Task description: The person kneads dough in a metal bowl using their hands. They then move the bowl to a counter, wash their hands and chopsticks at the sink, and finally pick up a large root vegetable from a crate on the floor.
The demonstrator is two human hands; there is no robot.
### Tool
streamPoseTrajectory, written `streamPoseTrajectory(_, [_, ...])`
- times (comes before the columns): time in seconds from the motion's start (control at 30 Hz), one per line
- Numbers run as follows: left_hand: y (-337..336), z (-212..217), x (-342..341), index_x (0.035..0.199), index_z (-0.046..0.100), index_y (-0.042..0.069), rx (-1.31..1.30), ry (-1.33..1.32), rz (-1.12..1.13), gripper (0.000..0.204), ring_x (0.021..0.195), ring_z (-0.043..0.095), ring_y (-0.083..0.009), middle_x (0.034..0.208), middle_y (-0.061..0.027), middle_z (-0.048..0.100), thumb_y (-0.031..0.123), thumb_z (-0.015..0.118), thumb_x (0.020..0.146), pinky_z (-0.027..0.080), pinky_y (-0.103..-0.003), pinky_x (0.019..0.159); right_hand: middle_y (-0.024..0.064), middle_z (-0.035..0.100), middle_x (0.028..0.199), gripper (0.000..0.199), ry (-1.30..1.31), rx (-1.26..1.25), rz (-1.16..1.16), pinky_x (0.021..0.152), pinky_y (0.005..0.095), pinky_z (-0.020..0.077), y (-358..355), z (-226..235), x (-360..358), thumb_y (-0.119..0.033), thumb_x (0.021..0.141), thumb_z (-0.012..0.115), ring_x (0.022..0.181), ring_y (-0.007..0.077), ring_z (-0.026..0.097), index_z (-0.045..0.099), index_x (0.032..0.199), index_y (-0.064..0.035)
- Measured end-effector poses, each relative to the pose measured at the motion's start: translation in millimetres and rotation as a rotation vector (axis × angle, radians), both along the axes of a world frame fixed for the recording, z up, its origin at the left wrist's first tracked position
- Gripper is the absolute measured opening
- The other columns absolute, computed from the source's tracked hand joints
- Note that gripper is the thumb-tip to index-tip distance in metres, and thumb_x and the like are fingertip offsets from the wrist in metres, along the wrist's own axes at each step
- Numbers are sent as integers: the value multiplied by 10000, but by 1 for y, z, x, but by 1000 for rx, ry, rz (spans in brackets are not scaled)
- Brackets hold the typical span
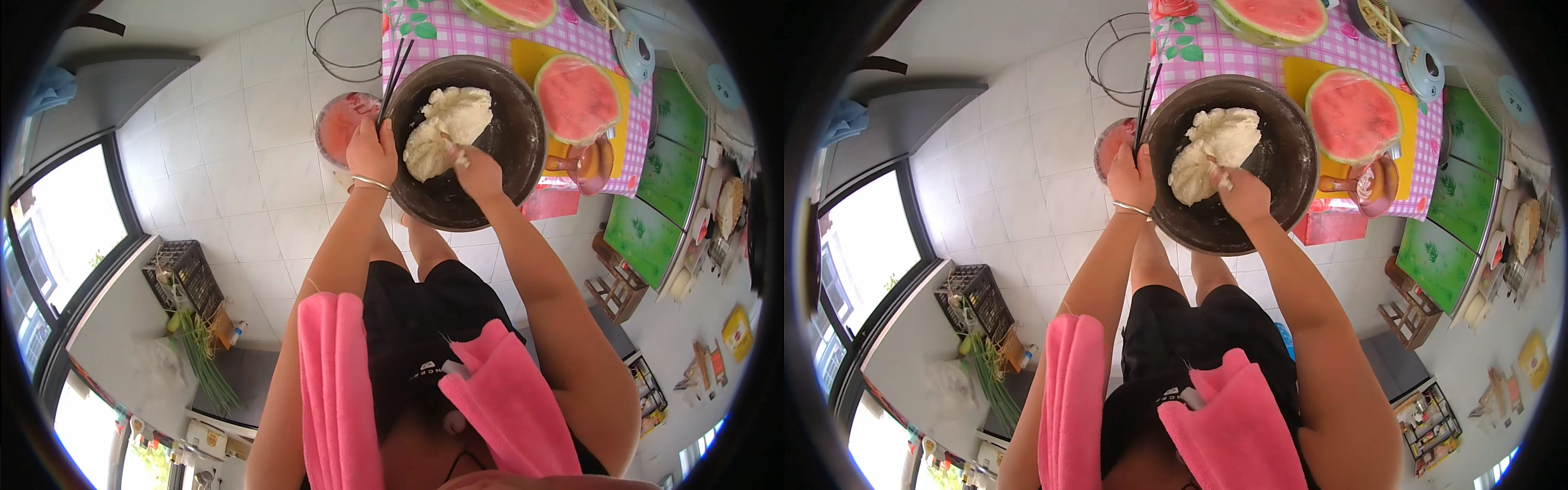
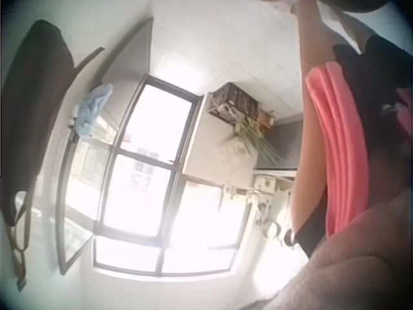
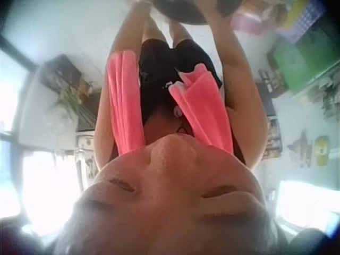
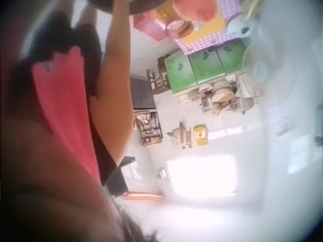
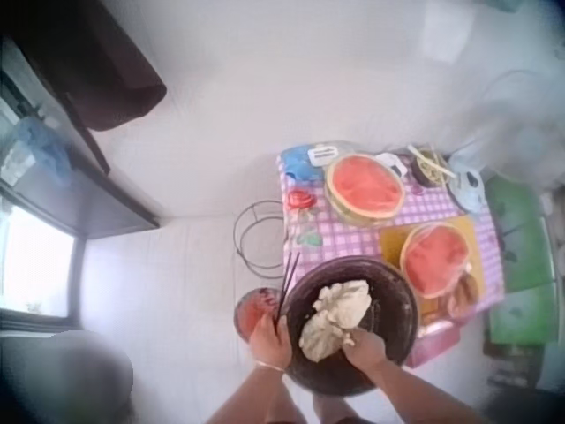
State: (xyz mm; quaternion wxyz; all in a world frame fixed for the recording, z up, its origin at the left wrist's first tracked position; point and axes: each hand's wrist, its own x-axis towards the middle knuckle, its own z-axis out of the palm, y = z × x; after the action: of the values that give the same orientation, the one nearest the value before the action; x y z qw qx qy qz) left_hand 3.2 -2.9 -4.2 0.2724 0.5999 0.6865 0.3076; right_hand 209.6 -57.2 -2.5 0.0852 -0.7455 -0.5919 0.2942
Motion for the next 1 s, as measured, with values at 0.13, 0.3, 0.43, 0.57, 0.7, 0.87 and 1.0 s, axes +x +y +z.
streamPoseTrajectory(0.13, [-1, -3, 1, 922, 561, -7, 4, -8, 11, 240, 735, 581, -409, 789, -208, 606, 232, 547, 923, 458, -477, 626, 161, 664, 900, 304, -73, -163, -208, 756, 426, 510, 28, -14, -16, -391, 854, 616, 872, 357, 636, 724, 905, -112])
streamPoseTrajectory(0.3, [0, -5, 0, 931, 565, -9, 2, -2, -1, 242, 726, 581, -410, 789, -211, 607, 232, 550, 921, 459, -476, 617, 132, 606, 924, 346, -191, 107, -72, 728, 430, 510, 15, -9, -36, -76, 696, 710, 832, 342, 618, 680, 1038, -119])
streamPoseTrajectory(0.43, [-1, -5, 0, 930, 566, -9, 19, -4, 5, 235, 732, 582, -411, 794, -212, 609, 226, 551, 919, 460, -475, 621, 149, 626, 972, 381, 31, 85, -80, 736, 410, 517, 12, 1, -30, 8, 726, 660, 865, 332, 633, 645, 1088, -113])
streamPoseTrajectory(0.57, [-1, -6, -1, 919, 563, -8, 22, -18, -1, 231, 738, 581, -413, 802, -216, 611, 223, 550, 919, 460, -475, 629, 178, 659, 963, 346, 210, 60, -165, 732, 380, 512, 21, 7, -23, 33, 765, 640, 858, 308, 656, 625, 1088, -88])
streamPoseTrajectory(0.7, [-1, -2, -1, 907, 558, -8, -3, -16, 7, 230, 745, 581, -415, 802, -221, 610, 222, 551, 919, 459, -477, 639, 169, 674, 923, 410, 383, -144, -293, 744, 348, 503, 41, 8, -16, 27, 798, 616, 827, 266, 670, 589, 1186, -102])
streamPoseTrajectory(0.87, [0, -1, 1, 923, 564, -11, -38, -13, 4, 229, 755, 585, -415, 811, -225, 615, 218, 553, 919, 461, -479, 649, 138, 681, 879, 435, 630, 196, -328, 765, 321, 508, 35, -11, -28, 53, 809, 560, 834, 232, 675, 588, 1214, -104])
streamPoseTrajectory(1.0, [-1, -4, -1, 957, 573, -13, 2, -11, 8, 236, 761, 591, -411, 824, -223, 623, 219, 553, 919, 465, -474, 653, 157, 665, 996, 481, 431, 124, -214, 809, 326, 498, 24, -9, -30, 67, 807, 565, 902, 238, 653, 580, 1255, -107])
